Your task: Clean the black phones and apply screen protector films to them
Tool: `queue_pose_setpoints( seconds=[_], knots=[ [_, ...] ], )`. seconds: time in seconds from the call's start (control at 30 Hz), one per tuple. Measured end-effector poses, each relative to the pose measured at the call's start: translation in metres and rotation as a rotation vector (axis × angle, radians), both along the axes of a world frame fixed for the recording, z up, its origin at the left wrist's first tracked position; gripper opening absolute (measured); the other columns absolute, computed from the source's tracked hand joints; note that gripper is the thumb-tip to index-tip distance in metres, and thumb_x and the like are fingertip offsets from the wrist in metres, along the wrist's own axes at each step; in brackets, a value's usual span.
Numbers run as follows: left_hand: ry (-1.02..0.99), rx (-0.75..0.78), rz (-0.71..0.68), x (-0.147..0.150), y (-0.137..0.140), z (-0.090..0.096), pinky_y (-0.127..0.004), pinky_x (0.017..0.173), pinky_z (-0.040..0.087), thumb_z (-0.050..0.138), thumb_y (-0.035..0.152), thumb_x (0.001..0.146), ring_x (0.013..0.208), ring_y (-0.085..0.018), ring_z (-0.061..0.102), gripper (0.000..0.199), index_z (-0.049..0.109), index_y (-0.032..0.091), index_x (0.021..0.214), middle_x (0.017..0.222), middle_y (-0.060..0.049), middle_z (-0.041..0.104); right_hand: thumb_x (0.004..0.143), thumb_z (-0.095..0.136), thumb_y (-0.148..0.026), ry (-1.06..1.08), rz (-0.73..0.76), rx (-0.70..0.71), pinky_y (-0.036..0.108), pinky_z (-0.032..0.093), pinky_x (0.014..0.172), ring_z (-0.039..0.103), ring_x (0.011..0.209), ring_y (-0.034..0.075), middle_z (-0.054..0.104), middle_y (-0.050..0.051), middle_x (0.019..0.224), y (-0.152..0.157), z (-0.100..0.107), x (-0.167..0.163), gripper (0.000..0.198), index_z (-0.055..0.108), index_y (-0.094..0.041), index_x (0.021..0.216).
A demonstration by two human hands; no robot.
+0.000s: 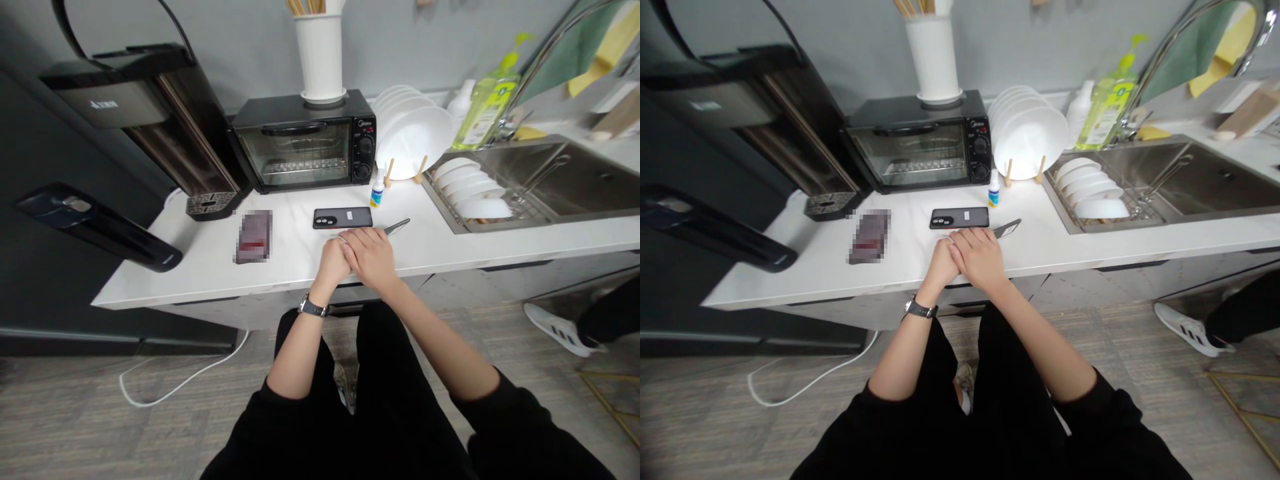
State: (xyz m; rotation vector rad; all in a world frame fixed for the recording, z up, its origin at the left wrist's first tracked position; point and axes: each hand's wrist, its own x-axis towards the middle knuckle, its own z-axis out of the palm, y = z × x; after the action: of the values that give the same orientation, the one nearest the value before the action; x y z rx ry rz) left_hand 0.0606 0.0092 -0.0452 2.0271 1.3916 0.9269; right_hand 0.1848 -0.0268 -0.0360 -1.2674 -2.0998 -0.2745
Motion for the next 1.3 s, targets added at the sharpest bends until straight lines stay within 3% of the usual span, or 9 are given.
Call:
queue_pose_setpoints(
  seconds=[0.17,0.3,0.43,0.57,0.7,0.9,1.07,1.2,1.3],
  knots=[
    [-0.251,-0.040,-0.131,0.001,-0.004,-0.001,-0.033,0.099,0.059,0.072,0.028,0.096,0.112,-0.027,0.077,0.023,0.084,0.024,0.115,0.118,-0.002,0.083,0.110,0.035,-0.027,0.074,-0.297,-0.036,0.040,0.036,0.082,0.058,0.086,0.026,0.070,0.010,0.081,0.034,0.003,0.055,0.045,0.066,-0.020,0.078],
    [-0.285,-0.033,-0.123,0.002,-0.004,0.000,-0.037,0.103,0.058,0.073,0.032,0.096,0.116,-0.028,0.077,0.026,0.083,0.026,0.120,0.123,-0.002,0.081,0.108,0.036,-0.031,0.353,-0.501,-0.121,0.038,0.033,0.070,0.054,0.073,0.024,0.062,0.008,0.071,0.057,0.002,0.070,0.047,0.058,-0.023,0.067],
    [-0.264,-0.018,-0.096,0.001,-0.002,0.000,-0.036,0.092,0.060,0.074,0.032,0.095,0.104,-0.028,0.079,0.022,0.084,0.023,0.113,0.113,-0.004,0.084,0.110,0.031,-0.031,0.370,-0.399,-0.020,0.044,0.042,0.088,0.058,0.090,0.028,0.069,0.012,0.089,0.048,0.001,0.046,0.050,0.066,-0.022,0.076],
    [-0.145,-0.019,-0.031,0.001,0.002,-0.001,-0.036,0.086,0.058,0.071,0.020,0.093,0.084,-0.026,0.076,0.012,0.080,0.017,0.086,0.081,-0.007,0.079,0.112,0.033,-0.030,0.197,-0.131,0.009,0.052,0.031,0.119,0.060,0.107,0.028,0.074,0.009,0.100,0.019,0.002,0.003,0.045,0.076,-0.023,0.101],
    [-0.088,0.002,0.034,0.002,0.004,0.001,-0.036,0.090,0.055,0.070,0.010,0.089,0.090,-0.026,0.074,0.008,0.076,0.015,0.089,0.085,-0.009,0.076,0.112,0.035,-0.029,0.028,0.147,-0.010,0.045,0.038,0.109,0.060,0.113,0.026,0.074,0.008,0.127,0.009,0.002,-0.010,0.040,0.068,-0.023,0.134],
    [-0.139,-0.008,-0.053,0.000,-0.001,0.002,-0.031,0.075,0.054,0.069,0.028,0.095,0.082,-0.026,0.075,0.017,0.082,0.017,0.091,0.087,-0.007,0.082,0.111,0.037,-0.036,0.042,-0.127,-0.028,0.041,0.038,0.084,0.056,0.090,0.027,0.069,0.009,0.083,0.043,0.001,0.044,0.045,0.070,-0.021,0.085],
    [-0.233,-0.025,-0.064,0.000,-0.002,0.001,-0.029,0.077,0.056,0.072,0.036,0.095,0.093,-0.026,0.078,0.024,0.084,0.020,0.107,0.100,-0.003,0.084,0.110,0.034,-0.030,0.329,-0.416,-0.093,0.039,0.036,0.075,0.053,0.080,0.025,0.064,0.010,0.082,0.062,0.002,0.059,0.049,0.062,-0.022,0.071],
    [-0.249,-0.028,-0.063,-0.001,0.000,-0.001,-0.028,0.071,0.053,0.072,0.032,0.093,0.083,-0.023,0.075,0.019,0.083,0.017,0.095,0.088,-0.003,0.082,0.110,0.034,-0.030,0.242,-0.352,-0.026,0.047,0.043,0.094,0.056,0.092,0.029,0.069,0.012,0.088,0.046,0.005,0.032,0.049,0.071,-0.021,0.080],
    [-0.205,-0.009,-0.034,-0.001,0.002,-0.003,-0.029,0.068,0.051,0.069,0.022,0.091,0.073,-0.023,0.071,0.016,0.077,0.014,0.080,0.075,-0.006,0.077,0.112,0.033,-0.029,0.133,-0.162,-0.013,0.051,0.035,0.115,0.060,0.103,0.029,0.073,0.010,0.097,0.023,0.006,0.007,0.045,0.077,-0.021,0.107]
  ],
)
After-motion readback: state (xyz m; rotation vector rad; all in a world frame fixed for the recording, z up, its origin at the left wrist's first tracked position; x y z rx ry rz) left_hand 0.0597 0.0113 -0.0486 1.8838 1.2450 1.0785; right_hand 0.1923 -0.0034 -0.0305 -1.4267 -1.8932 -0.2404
